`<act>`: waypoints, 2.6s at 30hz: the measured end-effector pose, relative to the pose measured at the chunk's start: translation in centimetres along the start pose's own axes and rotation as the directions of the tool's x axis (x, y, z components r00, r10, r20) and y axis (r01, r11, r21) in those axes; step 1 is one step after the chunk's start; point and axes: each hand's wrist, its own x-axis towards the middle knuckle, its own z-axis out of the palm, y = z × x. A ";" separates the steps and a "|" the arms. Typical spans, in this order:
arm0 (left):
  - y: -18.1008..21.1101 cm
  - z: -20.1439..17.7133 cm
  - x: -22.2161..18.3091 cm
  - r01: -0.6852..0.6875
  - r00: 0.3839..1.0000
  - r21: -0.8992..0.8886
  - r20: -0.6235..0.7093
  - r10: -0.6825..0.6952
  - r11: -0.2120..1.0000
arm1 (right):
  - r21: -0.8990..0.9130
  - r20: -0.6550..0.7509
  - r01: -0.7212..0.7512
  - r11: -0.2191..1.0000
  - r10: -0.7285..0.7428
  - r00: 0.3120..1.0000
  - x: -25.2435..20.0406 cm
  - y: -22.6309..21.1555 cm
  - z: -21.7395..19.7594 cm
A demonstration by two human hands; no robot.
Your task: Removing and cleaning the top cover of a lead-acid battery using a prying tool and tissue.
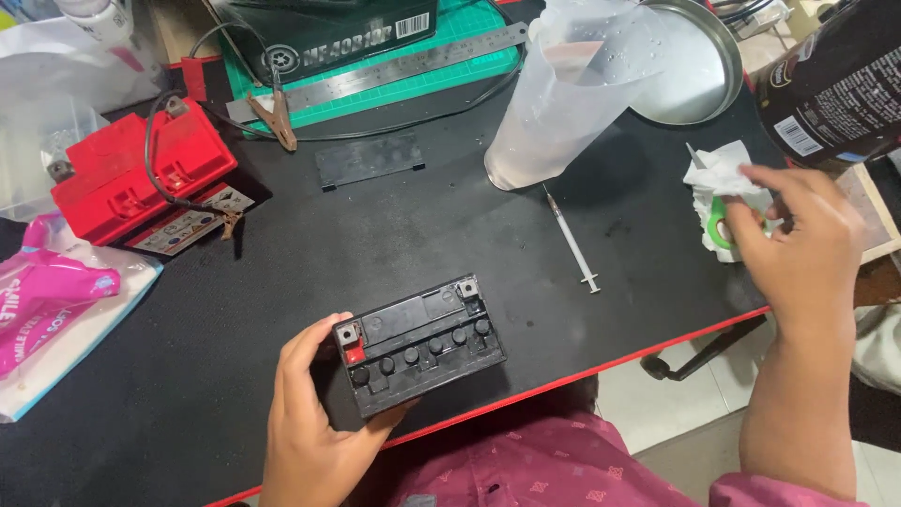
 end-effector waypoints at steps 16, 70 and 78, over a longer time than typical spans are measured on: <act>5.7 4.9 -3.0 -0.109 0.829 0.152 -0.532 0.174 0.982 | -0.069 0.080 0.223 0.972 -0.217 0.973 1.2 -2.4 -0.4; 9.9 10.0 -1.3 0.149 0.861 -0.690 0.442 0.250 0.708 | 0.580 -0.115 0.628 0.518 -0.711 0.693 -4.9 -11.0 -5.0; 8.5 6.0 -1.9 0.301 0.901 -0.727 0.429 0.066 0.618 | 0.679 0.011 0.479 0.557 -0.660 0.751 -1.8 -18.0 -5.7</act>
